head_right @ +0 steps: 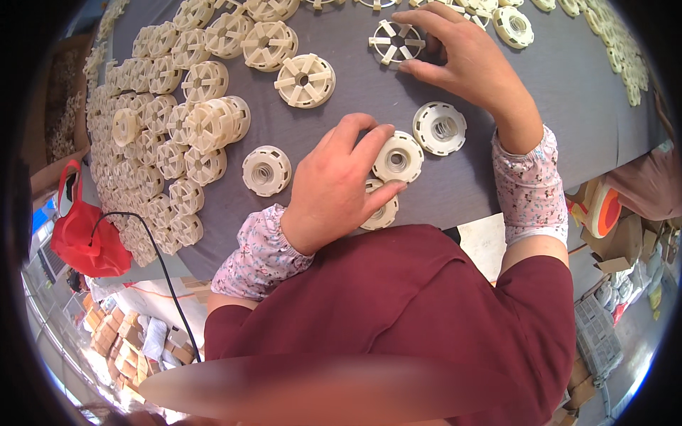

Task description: The person assembles small circular plastic components by hand at a work table.

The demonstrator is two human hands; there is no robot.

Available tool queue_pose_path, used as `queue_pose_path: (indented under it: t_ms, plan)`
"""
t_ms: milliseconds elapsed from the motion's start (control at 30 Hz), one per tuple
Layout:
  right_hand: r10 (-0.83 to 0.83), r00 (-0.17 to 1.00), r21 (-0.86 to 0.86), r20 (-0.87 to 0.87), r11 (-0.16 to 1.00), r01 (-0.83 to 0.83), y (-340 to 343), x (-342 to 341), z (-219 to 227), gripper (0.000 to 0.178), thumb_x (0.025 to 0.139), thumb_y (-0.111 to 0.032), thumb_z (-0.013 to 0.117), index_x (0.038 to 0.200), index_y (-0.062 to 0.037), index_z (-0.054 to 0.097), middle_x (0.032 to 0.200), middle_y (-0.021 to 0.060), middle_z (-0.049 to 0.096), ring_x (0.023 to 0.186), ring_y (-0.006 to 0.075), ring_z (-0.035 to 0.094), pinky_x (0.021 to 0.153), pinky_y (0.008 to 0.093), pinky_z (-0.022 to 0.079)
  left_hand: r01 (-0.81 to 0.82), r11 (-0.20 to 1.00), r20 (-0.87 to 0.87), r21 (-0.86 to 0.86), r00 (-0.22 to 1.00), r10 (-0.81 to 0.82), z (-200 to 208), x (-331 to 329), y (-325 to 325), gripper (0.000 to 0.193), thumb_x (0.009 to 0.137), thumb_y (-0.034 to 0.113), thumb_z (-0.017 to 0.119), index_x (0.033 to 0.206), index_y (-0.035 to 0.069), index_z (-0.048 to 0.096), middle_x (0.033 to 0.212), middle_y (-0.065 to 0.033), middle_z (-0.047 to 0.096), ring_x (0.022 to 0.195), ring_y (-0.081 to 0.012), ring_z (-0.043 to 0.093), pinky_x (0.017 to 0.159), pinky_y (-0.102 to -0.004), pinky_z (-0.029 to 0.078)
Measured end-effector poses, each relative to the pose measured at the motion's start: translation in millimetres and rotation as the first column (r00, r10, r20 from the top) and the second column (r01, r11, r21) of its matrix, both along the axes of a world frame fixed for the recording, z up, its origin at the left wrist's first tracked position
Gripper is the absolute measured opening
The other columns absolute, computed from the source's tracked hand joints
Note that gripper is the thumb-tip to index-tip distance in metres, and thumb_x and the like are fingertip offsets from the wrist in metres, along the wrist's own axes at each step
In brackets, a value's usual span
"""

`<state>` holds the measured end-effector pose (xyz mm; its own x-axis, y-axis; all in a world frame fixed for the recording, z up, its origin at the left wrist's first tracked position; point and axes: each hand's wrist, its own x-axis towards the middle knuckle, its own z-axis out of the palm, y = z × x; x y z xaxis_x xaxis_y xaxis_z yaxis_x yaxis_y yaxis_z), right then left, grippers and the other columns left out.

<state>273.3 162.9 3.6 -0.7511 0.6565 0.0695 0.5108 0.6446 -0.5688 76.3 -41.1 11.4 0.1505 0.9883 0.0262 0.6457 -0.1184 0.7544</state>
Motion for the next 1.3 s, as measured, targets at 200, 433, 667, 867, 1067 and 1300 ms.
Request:
queue_pose_path:
  t_ms: [200,433,667,867,1067,1300]
  plan:
    - [0.002,1.0,0.066,-0.019,0.998,-0.001,-2,4,4,0.059,0.088,-0.012,0.085,0.145,-0.0111,0.069,0.129,0.0062,0.066,0.086,0.0179,0.065,0.078,0.0324,0.057,-0.104,0.991,-0.047,0.088,0.993,0.109,-11,-12,5,0.068,0.084,0.027,0.091,0.141,0.0,0.065,0.129,-0.0165,0.065,0.114,-0.0361,0.069,0.094,-0.0432,0.058]
    - [0.25,0.951,-0.204,-0.182,0.937,-0.285,-47,-1,48,0.052,0.082,-0.011,0.083,0.132,-0.0049,0.071,0.118,0.0085,0.068,0.088,0.0234,0.071,0.078,0.0359,0.059,-0.105,0.993,0.096,0.054,0.99,0.1,-9,-28,9,0.08,0.075,0.021,0.098,0.144,0.001,0.064,0.132,-0.0141,0.066,0.104,-0.0279,0.07,0.086,-0.0377,0.06]
    - [0.233,0.972,-0.176,-0.032,0.956,-0.235,-70,-6,43,0.051,0.082,-0.015,0.087,0.128,-0.0035,0.068,0.118,0.0106,0.066,0.092,0.0316,0.074,0.08,0.0413,0.061,-0.099,0.988,0.272,-0.121,0.954,0.129,-6,-31,9,0.074,0.076,0.012,0.097,0.143,0.003,0.066,0.133,-0.0089,0.064,0.095,-0.0166,0.067,0.08,-0.0294,0.062]
    - [0.213,0.974,-0.077,0.077,0.975,-0.208,-77,-5,32,0.062,0.076,-0.015,0.093,0.132,-0.006,0.07,0.115,0.0079,0.067,0.088,0.0267,0.073,0.076,0.038,0.062,-0.093,0.973,0.416,-0.209,0.892,0.174,-8,-30,10,0.064,0.084,0.006,0.091,0.142,0.001,0.066,0.132,-0.0082,0.062,0.095,-0.0139,0.066,0.083,-0.0274,0.065]
    - [0.223,0.963,0.02,0.149,0.973,-0.229,-84,-8,32,0.061,0.076,-0.025,0.094,0.128,-0.0032,0.07,0.109,0.0099,0.064,0.087,0.03,0.072,0.076,0.0402,0.06,-0.093,0.979,0.37,-0.183,0.916,0.156,-9,-28,11,0.056,0.088,0.002,0.087,0.14,0.001,0.067,0.13,-0.0084,0.061,0.094,-0.0126,0.065,0.082,-0.0266,0.065]
    - [0.196,0.968,-0.094,0.157,0.979,-0.183,-83,-8,32,0.055,0.078,-0.025,0.093,0.119,-0.0025,0.063,0.108,0.0117,0.06,0.088,0.0333,0.07,0.076,0.0435,0.058,-0.083,0.973,0.362,-0.217,0.919,0.16,-8,-27,11,0.054,0.088,0.001,0.086,0.139,0.001,0.068,0.129,-0.0084,0.06,0.093,-0.0125,0.064,0.08,-0.0262,0.064]
